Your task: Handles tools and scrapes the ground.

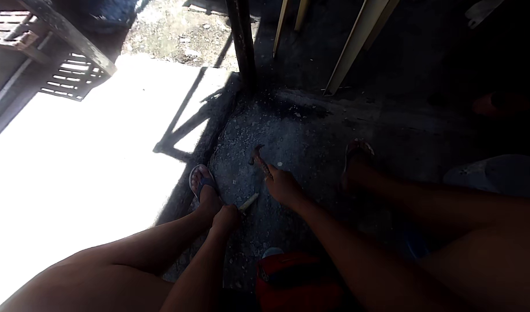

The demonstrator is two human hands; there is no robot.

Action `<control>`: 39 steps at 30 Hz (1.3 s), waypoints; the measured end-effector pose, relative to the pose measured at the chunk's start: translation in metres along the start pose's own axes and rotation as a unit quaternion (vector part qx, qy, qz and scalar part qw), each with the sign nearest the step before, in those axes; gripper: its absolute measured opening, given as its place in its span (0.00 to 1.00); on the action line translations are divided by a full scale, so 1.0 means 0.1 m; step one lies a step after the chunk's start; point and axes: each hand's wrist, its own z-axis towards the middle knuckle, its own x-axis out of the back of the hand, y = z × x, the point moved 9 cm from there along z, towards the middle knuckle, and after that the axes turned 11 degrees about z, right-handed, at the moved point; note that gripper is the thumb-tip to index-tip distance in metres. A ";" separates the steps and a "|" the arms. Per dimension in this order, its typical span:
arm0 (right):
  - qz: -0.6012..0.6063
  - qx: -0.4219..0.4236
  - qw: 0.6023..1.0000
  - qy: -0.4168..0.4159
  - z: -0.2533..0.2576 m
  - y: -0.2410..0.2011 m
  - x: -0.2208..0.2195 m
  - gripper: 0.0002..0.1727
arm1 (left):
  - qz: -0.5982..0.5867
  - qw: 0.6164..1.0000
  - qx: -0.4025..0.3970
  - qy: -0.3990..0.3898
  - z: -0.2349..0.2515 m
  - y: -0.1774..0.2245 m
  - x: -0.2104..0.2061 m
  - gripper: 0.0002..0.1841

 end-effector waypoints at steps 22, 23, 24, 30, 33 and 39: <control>-0.088 -0.076 0.983 -0.141 -0.02 0.45 -0.46 0.19 | 0.011 0.999 0.011 -0.029 -0.05 -0.01 -0.05 0.26; -0.078 -0.069 0.987 -0.120 -0.01 0.40 -0.42 0.19 | 0.008 0.999 0.013 -0.030 -0.06 -0.01 -0.06 0.25; -0.065 -0.062 0.992 -0.093 0.01 0.34 -0.38 0.21 | 0.006 0.999 0.015 -0.031 -0.06 -0.02 -0.08 0.25; -0.106 -0.046 0.984 -0.132 -0.04 0.41 -0.55 0.27 | 0.033 0.999 0.016 -0.040 -0.09 0.01 -0.06 0.25; -0.130 -0.071 0.968 -0.204 -0.06 0.51 -0.64 0.17 | 0.062 0.997 0.015 -0.053 -0.17 0.06 -0.03 0.24; -0.040 -0.035 0.998 -0.023 0.06 0.15 -0.10 0.26 | 0.003 0.999 0.018 -0.042 -0.09 -0.02 -0.06 0.25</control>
